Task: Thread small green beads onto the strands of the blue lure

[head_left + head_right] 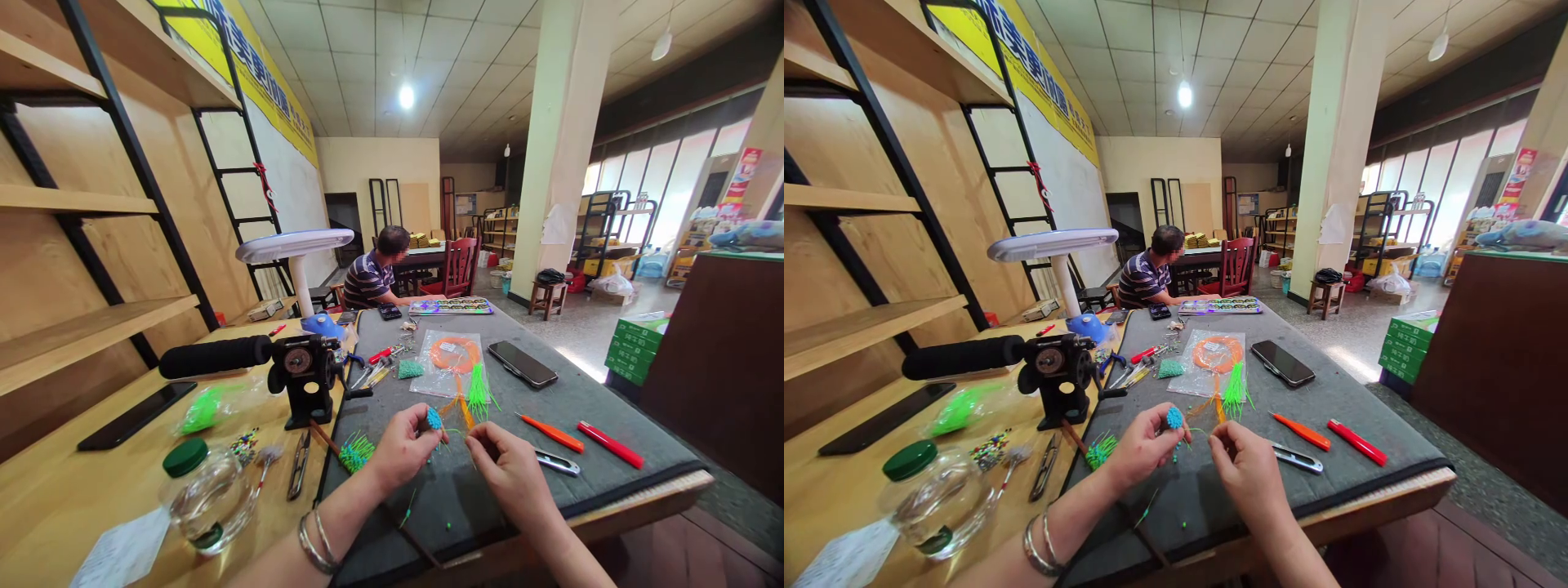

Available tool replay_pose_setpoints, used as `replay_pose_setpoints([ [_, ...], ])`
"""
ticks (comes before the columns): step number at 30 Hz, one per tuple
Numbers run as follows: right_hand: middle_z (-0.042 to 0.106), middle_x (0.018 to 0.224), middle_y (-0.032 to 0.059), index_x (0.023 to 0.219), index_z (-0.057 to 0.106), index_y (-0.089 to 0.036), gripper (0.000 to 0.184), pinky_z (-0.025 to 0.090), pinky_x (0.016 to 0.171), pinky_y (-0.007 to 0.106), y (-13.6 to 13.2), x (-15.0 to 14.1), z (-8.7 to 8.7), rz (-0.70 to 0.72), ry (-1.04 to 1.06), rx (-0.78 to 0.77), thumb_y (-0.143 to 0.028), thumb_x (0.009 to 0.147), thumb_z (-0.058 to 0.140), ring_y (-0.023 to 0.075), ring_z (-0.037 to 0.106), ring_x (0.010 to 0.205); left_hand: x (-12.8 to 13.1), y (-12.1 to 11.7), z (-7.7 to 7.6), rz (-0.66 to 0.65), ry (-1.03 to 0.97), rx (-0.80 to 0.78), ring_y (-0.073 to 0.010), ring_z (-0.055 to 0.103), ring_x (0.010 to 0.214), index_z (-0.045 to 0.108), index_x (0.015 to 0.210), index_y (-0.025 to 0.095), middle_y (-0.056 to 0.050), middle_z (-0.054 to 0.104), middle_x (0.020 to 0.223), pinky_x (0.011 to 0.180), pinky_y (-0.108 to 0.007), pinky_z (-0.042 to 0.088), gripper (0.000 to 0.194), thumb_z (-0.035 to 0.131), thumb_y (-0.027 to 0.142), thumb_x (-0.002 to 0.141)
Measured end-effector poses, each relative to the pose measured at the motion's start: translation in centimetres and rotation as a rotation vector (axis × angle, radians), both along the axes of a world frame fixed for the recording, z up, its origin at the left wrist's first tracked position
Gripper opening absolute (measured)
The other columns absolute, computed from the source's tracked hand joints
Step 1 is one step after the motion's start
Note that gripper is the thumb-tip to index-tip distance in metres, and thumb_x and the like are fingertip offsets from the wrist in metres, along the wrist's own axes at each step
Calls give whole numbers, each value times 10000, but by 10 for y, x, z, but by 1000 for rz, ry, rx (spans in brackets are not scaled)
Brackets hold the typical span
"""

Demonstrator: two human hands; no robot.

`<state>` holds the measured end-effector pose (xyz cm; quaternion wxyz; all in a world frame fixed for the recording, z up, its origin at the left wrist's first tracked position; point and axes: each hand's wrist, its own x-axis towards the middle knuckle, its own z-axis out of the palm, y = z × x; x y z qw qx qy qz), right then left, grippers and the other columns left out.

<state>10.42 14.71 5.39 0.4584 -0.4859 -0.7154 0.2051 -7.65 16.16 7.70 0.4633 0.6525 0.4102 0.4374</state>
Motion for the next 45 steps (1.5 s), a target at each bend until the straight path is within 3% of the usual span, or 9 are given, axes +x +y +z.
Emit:
replay_pose_setpoints([
  [5, 614, 619, 12, 706, 593, -194, 214, 376, 544, 234, -2, -14, -4, 16, 59, -64, -337, 833, 496, 156, 546, 573, 2, -3, 1, 19, 47, 141, -106, 453, 592, 526, 662, 160, 9, 544, 620, 573, -216, 366, 66, 566, 177, 713],
  [10, 612, 600, 14, 667, 593, -191, 262, 378, 542, 236, -3, -20, -4, 27, 136, -117, -389, 822, 520, 153, 547, 571, 1, -5, -1, 46, 117, 207, -122, 480, 622, 612, 735, 131, -12, 580, 651, 602, -232, 386, 117, 593, 241, 770],
  [16, 614, 560, 2, 669, 605, -169, 399, 338, 412, 219, 2, -20, 0, 134, 374, -379, -563, 732, 583, 99, 474, 404, 0, -7, -2, 17, 165, 254, -161, 577, 682, 683, 760, 129, -65, 681, 733, 632, -244, 430, 179, 620, 294, 791],
  [25, 676, 617, 26, 656, 619, -139, 429, 249, 356, 168, 1, -20, 8, 192, 503, -576, -567, 652, 644, 67, 515, 381, -2, -13, 0, 45, 503, 554, -148, 531, 662, 638, 715, 159, -43, 634, 704, 620, -244, 362, 135, 524, 89, 734],
  [28, 682, 642, 37, 681, 625, -131, 435, 260, 358, 164, 1, -20, 7, 240, 527, -600, -566, 672, 617, 72, 540, 397, -1, -11, 0, 78, 435, 459, -130, 491, 608, 615, 676, 155, -22, 595, 649, 578, -237, 340, 89, 548, 127, 728],
  [31, 684, 653, 46, 733, 639, -135, 452, 272, 356, 176, 1, -16, 5, 245, 500, -598, -583, 679, 597, 91, 546, 407, 2, -6, -1, 83, 219, 221, -114, 458, 573, 602, 649, 146, -3, 558, 602, 547, -228, 336, 116, 588, 226, 732],
  [36, 650, 623, 18, 731, 648, -157, 337, 376, 462, 222, 0, -12, 0, 105, 316, -283, -483, 763, 571, 110, 512, 473, 6, -1, -2, 3, -86, -164, -60, 347, 445, 594, 724, 132, 34, 519, 563, 449, -209, 265, 245, 658, 364, 678],
  [40, 663, 688, 18, 768, 650, -176, 252, 405, 546, 233, -3, -15, -2, 108, 175, -133, -399, 818, 543, 143, 559, 593, 7, -3, -1, -26, -147, -217, -44, 327, 432, 579, 704, 129, 52, 486, 544, 429, -200, 225, 324, 712, 415, 628],
  [45, 679, 776, 42, 811, 638, -204, 205, 417, 674, 288, -5, 17, 2, -151, -180, 60, -322, 864, 479, 198, 601, 739, 4, -4, -1, 9, -118, -203, -47, 347, 456, 581, 726, 133, 41, 513, 587, 443, -195, 241, 371, 709, 470, 643],
])
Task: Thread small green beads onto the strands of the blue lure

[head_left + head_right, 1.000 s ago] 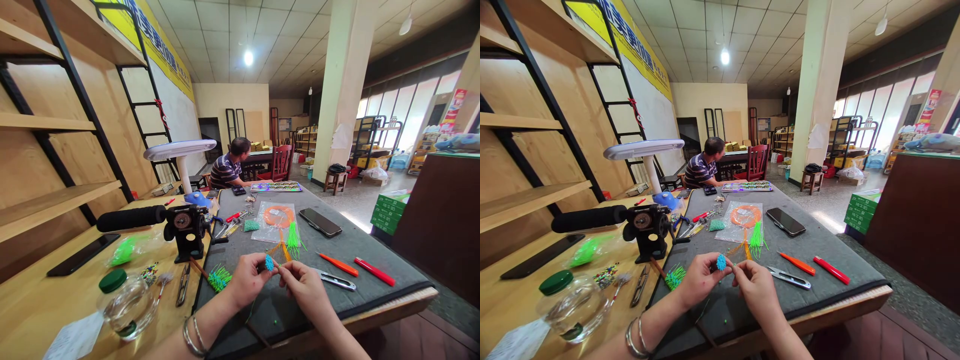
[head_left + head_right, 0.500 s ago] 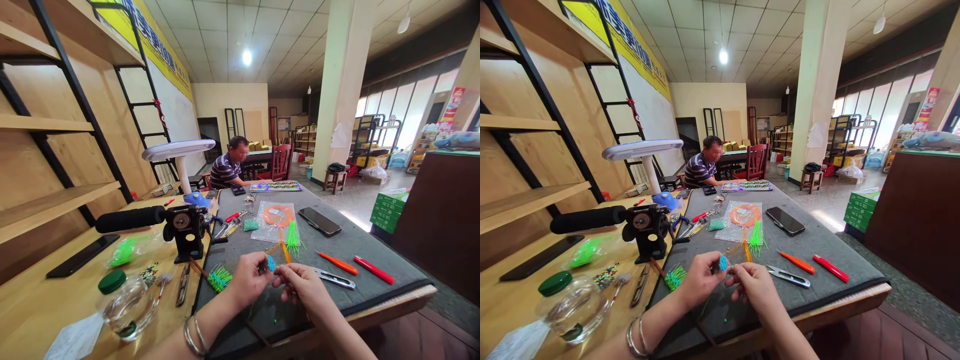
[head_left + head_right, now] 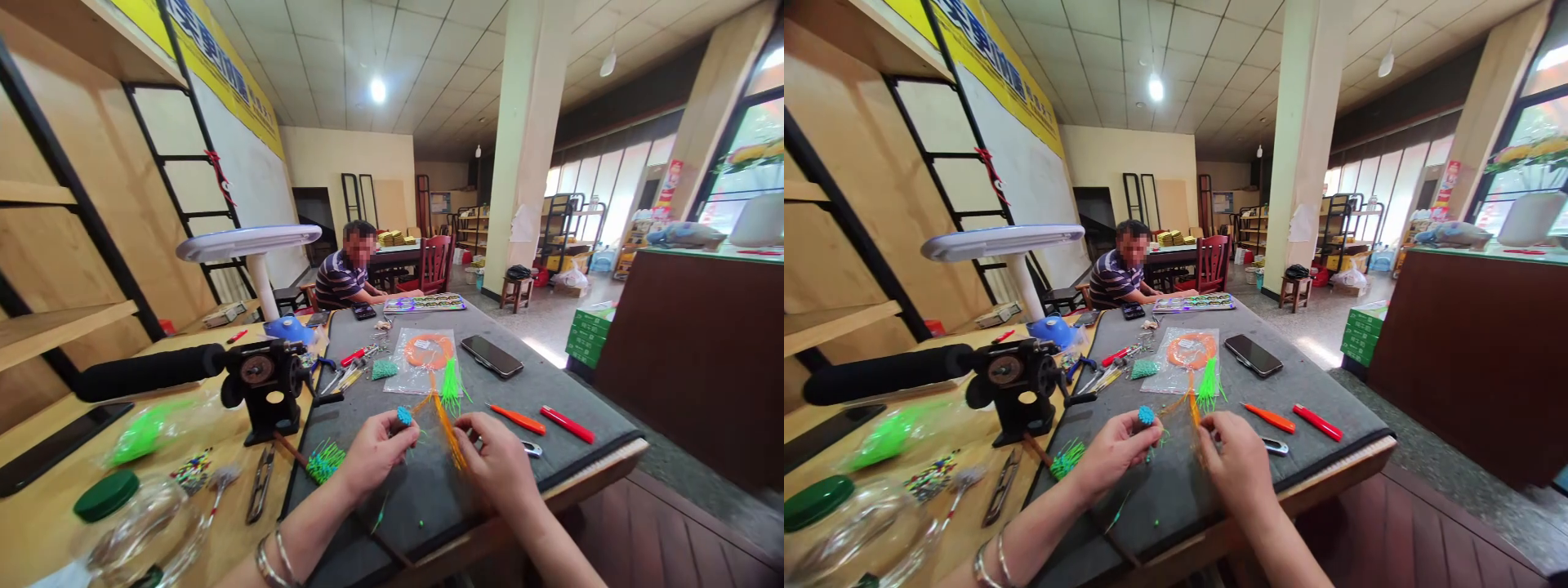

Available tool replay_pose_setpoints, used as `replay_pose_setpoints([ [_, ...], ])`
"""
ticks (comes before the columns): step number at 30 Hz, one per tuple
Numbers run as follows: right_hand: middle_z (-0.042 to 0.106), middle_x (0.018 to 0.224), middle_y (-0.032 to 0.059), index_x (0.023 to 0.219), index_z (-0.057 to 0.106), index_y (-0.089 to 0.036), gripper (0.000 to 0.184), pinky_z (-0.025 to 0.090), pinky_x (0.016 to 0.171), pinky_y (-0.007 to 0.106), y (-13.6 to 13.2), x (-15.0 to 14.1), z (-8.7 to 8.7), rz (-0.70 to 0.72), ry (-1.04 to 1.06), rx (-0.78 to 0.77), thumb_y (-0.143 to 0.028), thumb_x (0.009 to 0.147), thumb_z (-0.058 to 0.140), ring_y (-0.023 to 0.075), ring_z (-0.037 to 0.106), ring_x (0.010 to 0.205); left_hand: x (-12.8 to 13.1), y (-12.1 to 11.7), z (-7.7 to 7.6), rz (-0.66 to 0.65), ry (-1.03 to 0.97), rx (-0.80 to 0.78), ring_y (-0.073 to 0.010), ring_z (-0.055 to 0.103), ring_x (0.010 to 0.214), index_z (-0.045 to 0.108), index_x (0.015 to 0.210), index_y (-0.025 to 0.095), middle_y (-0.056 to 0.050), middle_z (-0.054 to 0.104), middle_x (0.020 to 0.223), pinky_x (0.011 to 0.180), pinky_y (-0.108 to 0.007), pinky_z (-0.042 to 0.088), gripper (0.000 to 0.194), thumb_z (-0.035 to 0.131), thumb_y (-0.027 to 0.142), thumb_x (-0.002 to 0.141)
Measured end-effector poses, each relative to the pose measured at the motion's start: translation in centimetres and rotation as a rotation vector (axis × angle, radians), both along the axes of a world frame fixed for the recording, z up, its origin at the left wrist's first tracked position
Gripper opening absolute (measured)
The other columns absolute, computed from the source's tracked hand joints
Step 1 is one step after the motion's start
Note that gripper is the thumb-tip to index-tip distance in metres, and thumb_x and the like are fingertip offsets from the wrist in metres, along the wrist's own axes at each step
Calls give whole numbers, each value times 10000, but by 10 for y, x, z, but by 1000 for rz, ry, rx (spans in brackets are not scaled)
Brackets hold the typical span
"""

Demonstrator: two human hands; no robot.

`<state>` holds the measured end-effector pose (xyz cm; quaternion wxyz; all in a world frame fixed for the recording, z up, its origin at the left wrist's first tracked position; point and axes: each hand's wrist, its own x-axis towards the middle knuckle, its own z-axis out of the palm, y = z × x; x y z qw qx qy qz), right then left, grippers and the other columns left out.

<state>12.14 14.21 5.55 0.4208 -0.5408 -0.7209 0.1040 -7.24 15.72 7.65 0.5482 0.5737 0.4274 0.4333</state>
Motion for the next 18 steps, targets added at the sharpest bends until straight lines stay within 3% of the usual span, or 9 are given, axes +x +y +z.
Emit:
replay_pose_setpoints([
  [4, 691, 862, 75, 836, 652, -210, 205, 405, 749, 330, 2, 53, 4, -215, -288, 88, -322, 866, 483, 243, 590, 856, -1, 0, -1, 5, 25, 25, -62, 379, 485, 583, 724, 137, 33, 524, 601, 457, -198, 267, 365, 703, 474, 649],
  [8, 696, 904, 85, 903, 676, -202, 206, 397, 753, 330, 15, 90, 11, -320, -476, 19, -304, 864, 501, 251, 578, 887, 0, 0, 0, 1, 30, 31, -64, 373, 488, 582, 715, 139, 38, 514, 592, 463, -198, 267, 350, 698, 464, 656],
  [12, 701, 883, 74, 878, 697, -217, 160, 393, 721, 299, 34, 103, 13, -240, -571, -90, -271, 817, 560, 232, 594, 878, 0, 1, 0, 0, 31, 42, -58, 356, 481, 578, 713, 137, 40, 510, 589, 454, -196, 255, 345, 693, 458, 660],
  [18, 648, 737, 61, 742, 609, -200, 198, 384, 640, 283, 44, 99, 7, -179, -549, -30, -232, 835, 437, 197, 590, 700, 1, 3, -2, 41, -6, 27, -54, 360, 479, 569, 706, 139, 41, 511, 589, 449, -190, 260, 341, 699, 448, 646],
])
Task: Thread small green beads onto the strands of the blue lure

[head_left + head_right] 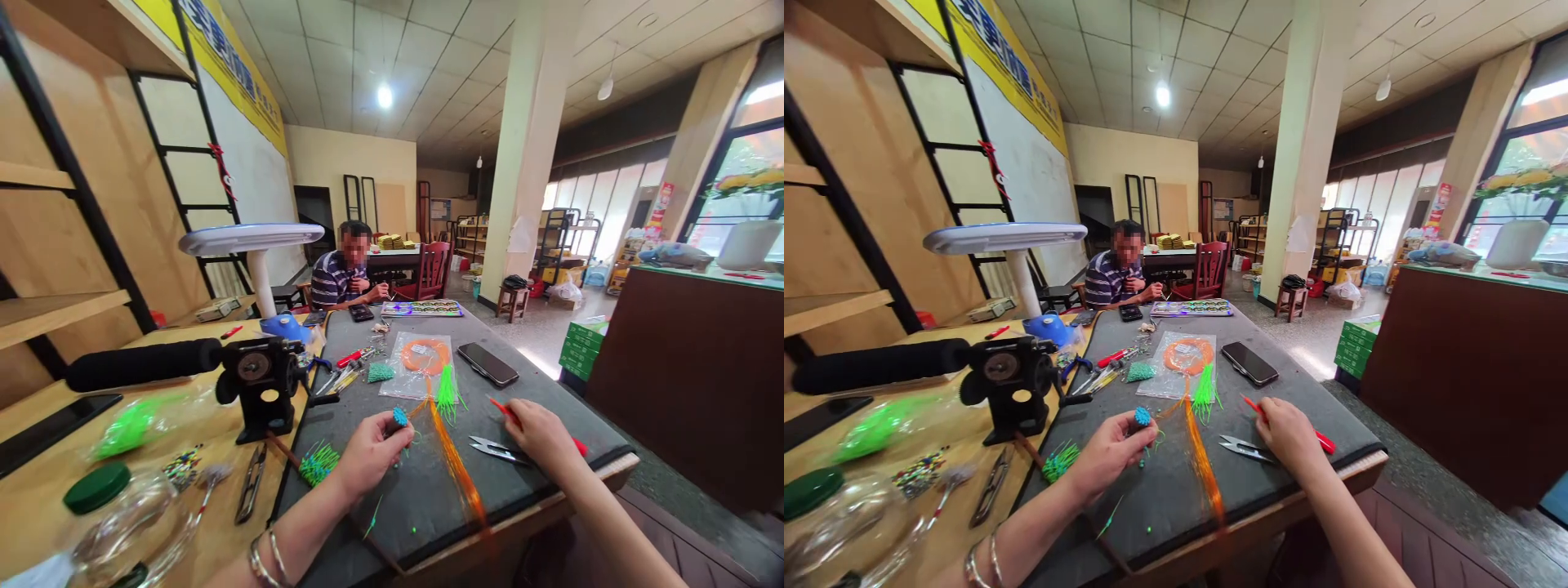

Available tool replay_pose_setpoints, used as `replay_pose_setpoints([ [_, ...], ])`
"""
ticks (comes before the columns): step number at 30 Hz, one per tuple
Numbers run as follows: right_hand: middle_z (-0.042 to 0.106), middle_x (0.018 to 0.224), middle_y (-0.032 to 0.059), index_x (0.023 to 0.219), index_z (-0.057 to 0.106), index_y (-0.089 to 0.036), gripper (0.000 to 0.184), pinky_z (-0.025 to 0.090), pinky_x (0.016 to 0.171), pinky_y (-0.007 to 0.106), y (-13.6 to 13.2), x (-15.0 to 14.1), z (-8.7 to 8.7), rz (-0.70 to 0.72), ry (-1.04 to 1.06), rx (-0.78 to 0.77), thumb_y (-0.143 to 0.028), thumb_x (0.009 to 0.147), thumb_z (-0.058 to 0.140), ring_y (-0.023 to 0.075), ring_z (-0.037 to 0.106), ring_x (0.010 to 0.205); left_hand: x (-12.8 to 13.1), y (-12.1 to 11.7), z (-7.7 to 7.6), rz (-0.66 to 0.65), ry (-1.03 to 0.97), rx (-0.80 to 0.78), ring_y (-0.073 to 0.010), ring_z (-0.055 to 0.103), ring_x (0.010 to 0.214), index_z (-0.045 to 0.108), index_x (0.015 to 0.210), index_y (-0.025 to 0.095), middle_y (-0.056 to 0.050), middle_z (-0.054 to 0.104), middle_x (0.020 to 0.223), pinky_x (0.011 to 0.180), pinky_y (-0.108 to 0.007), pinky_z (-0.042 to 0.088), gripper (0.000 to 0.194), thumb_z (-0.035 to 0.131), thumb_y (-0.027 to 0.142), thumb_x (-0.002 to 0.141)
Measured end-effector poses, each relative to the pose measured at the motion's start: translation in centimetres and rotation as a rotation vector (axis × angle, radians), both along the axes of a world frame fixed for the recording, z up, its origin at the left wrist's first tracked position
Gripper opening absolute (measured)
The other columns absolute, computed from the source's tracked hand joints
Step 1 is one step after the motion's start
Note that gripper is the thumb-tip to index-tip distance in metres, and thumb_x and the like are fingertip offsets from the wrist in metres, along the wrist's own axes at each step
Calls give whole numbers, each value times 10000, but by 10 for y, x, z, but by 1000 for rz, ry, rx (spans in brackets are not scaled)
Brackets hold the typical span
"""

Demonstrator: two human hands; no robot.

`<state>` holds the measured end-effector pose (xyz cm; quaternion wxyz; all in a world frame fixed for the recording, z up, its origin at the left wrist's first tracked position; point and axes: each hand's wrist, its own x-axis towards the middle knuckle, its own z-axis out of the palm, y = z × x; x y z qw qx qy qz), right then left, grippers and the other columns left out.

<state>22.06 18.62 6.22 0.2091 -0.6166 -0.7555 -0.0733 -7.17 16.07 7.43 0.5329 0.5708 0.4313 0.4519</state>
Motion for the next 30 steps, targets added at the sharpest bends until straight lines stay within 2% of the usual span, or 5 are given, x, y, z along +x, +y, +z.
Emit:
replay_pose_setpoints([
  [4, 575, 608, 1, 778, 505, -223, 206, 386, 581, 269, -13, -37, 1, 84, 375, 35, -308, 857, 335, 172, 541, 572, 1, 3, 0, 35, -41, -2, -52, 361, 466, 565, 706, 139, 40, 516, 578, 445, -190, 258, 338, 707, 437, 634],
  [10, 480, 537, -46, 733, 523, -221, 321, 346, 487, 231, -46, -114, -6, 288, 860, -237, -495, 852, 405, 133, 470, 505, 0, 5, 1, 72, -86, 34, -49, 353, 451, 550, 682, 149, 48, 499, 574, 433, -193, 244, 377, 710, 485, 622],
  [14, 540, 581, -46, 751, 476, -221, 349, 280, 371, 197, -53, -135, -13, 359, 1023, -446, -554, 836, 416, 90, 426, 394, 0, 5, 3, 58, -104, 40, -46, 339, 450, 542, 677, 149, 50, 493, 579, 433, -197, 240, 395, 709, 502, 620],
  [24, 583, 578, -39, 1158, 477, -192, 532, 240, 352, 188, -47, -141, -13, 421, 1177, -448, -596, 817, 429, 69, 338, 322, 2, 2, 2, -25, -171, -49, -41, 339, 454, 563, 699, 140, 41, 506, 595, 443, -202, 217, 350, 725, 438, 614],
  [30, 563, 577, -37, 1122, 553, -204, 345, 356, 515, 225, -51, -126, -9, 508, 811, -275, -415, 907, 384, 123, 487, 502, 1, 3, 4, -59, -195, -90, -40, 321, 448, 562, 704, 140, 36, 511, 591, 443, -212, 172, 329, 724, 409, 605],
])
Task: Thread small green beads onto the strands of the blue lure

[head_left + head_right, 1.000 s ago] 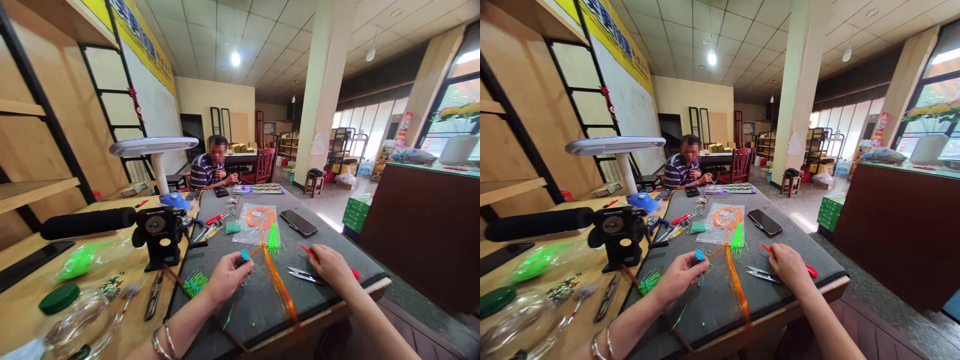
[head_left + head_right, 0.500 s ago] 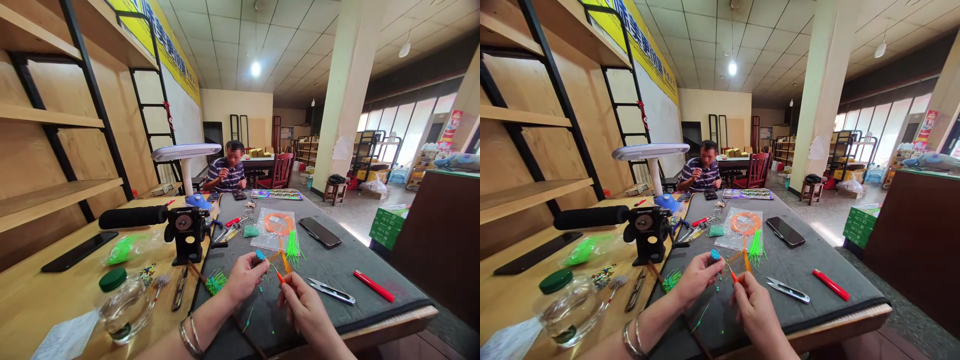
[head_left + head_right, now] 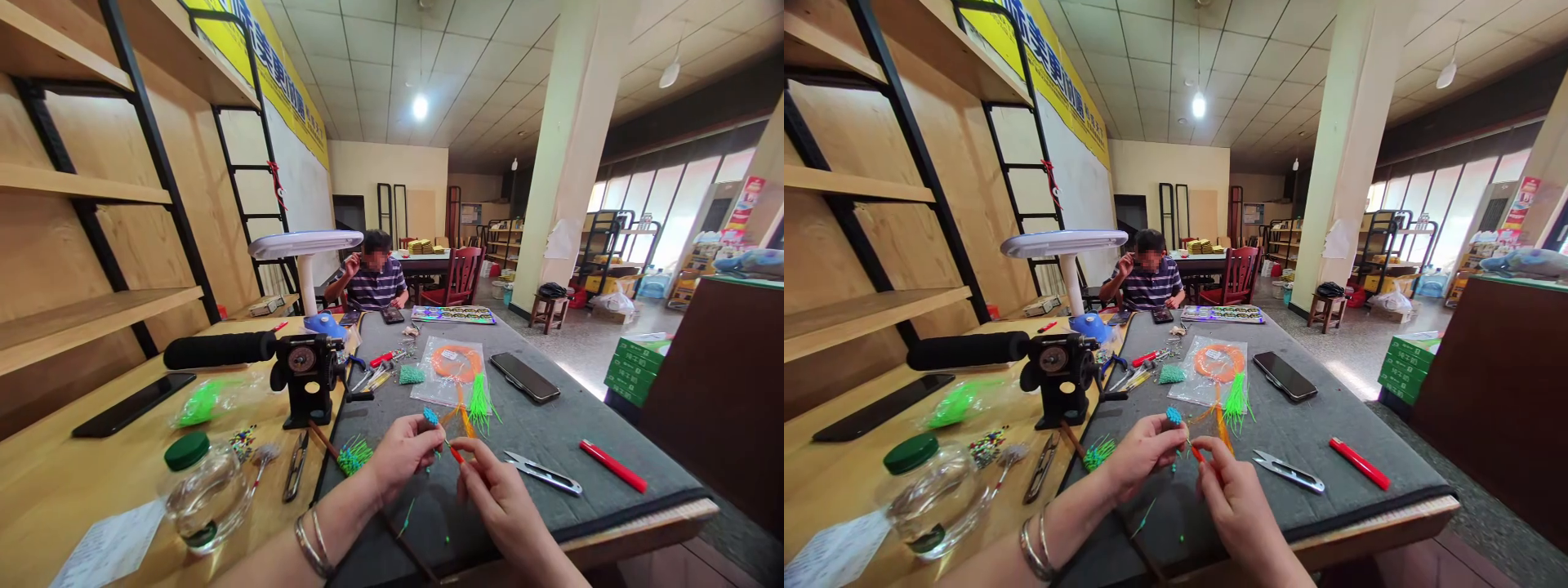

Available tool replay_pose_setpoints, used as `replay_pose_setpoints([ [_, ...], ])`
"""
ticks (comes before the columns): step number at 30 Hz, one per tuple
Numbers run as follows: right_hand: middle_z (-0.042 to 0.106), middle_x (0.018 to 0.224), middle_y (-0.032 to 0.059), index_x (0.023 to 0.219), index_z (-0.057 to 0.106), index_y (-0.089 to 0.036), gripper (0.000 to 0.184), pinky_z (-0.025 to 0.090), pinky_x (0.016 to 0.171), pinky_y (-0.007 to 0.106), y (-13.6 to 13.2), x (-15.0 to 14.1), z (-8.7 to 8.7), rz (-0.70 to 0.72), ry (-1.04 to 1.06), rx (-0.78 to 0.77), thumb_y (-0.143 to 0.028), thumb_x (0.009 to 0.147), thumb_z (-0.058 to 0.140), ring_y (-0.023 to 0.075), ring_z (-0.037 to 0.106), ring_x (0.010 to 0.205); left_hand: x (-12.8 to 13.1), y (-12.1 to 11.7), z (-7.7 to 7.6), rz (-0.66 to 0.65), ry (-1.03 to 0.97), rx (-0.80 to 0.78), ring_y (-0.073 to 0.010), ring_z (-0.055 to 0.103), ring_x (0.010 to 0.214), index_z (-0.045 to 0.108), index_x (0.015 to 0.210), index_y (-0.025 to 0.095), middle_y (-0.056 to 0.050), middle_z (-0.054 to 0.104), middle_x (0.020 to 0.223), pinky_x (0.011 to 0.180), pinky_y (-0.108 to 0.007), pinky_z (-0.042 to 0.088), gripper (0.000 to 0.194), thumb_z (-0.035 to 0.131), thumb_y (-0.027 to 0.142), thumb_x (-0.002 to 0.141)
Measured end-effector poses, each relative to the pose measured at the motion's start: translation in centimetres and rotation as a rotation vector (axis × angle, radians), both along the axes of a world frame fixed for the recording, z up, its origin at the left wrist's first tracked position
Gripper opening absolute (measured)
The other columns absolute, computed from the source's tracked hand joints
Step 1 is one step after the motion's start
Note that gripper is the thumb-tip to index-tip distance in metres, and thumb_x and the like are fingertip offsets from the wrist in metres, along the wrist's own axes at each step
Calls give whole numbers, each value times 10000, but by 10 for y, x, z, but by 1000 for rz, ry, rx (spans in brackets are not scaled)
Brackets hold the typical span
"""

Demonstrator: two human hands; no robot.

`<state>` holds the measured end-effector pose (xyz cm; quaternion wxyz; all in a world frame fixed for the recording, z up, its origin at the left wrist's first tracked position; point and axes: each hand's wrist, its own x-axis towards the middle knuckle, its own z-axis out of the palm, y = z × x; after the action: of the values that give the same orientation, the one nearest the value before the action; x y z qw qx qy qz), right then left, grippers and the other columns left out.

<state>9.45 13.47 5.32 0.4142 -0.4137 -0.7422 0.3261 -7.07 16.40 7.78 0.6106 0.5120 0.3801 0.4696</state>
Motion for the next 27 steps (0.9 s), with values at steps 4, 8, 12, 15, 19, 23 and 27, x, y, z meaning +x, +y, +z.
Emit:
replay_pose_setpoints([
  [4, 542, 541, -52, 1126, 566, -214, 316, 330, 521, 225, 0, 4, 3, -10, -132, 17, -342, 907, 377, 130, 487, 504, 1, -1, -1, 33, 113, 80, -55, 317, 453, 544, 696, 151, 55, 463, 557, 453, -219, 206, 306, 680, 421, 654],
  [8, 497, 504, -61, 1075, 588, -221, 291, 303, 497, 230, 2, 1, 2, -66, -169, -1, -332, 887, 396, 133, 449, 466, 1, -5, -3, 139, 299, 347, -95, 385, 557, 546, 653, 149, 35, 467, 580, 544, -236, 309, 232, 606, 352, 749],
  [12, 495, 503, -55, 1062, 585, -203, 297, 302, 493, 234, 4, -2, 2, -97, -117, -39, -339, 879, 394, 136, 439, 470, 2, -7, -5, 167, 362, 436, -109, 409, 602, 552, 638, 147, 20, 491, 593, 576, -243, 322, 214, 606, 316, 759],
  [15, 507, 531, -49, 1129, 550, -178, 360, 306, 482, 227, 4, -3, 0, -118, 12, -81, -387, 889, 383, 131, 434, 473, 5, -6, -5, 69, 208, 226, -79, 358, 511, 545, 677, 149, 41, 462, 569, 491, -227, 265, 265, 642, 394, 713],
  [19, 517, 571, -41, 1179, 528, -162, 392, 354, 529, 223, 2, 1, -4, -31, 53, -14, -400, 911, 367, 130, 472, 522, 5, -4, -1, -32, 9, -54, -41, 315, 471, 547, 701, 135, 31, 489, 613, 444, -212, 167, 360, 717, 436, 600],
  [23, 463, 534, -57, 1128, 578, -189, 327, 326, 515, 216, 1, 8, 0, 15, -174, 95, -321, 911, 372, 119, 438, 490, 1, -2, 2, -56, 60, -48, -43, 290, 456, 517, 661, 149, 53, 450, 566, 448, -218, 162, 313, 696, 403, 619],
  [27, 471, 518, -49, 1072, 605, -218, 296, 290, 474, 214, -1, 7, 8, -62, -298, 112, -288, 892, 382, 129, 442, 465, 0, -4, -2, 89, 354, 284, -80, 334, 510, 491, 621, 164, 54, 422, 554, 504, -234, 244, 206, 589, 307, 731],
])
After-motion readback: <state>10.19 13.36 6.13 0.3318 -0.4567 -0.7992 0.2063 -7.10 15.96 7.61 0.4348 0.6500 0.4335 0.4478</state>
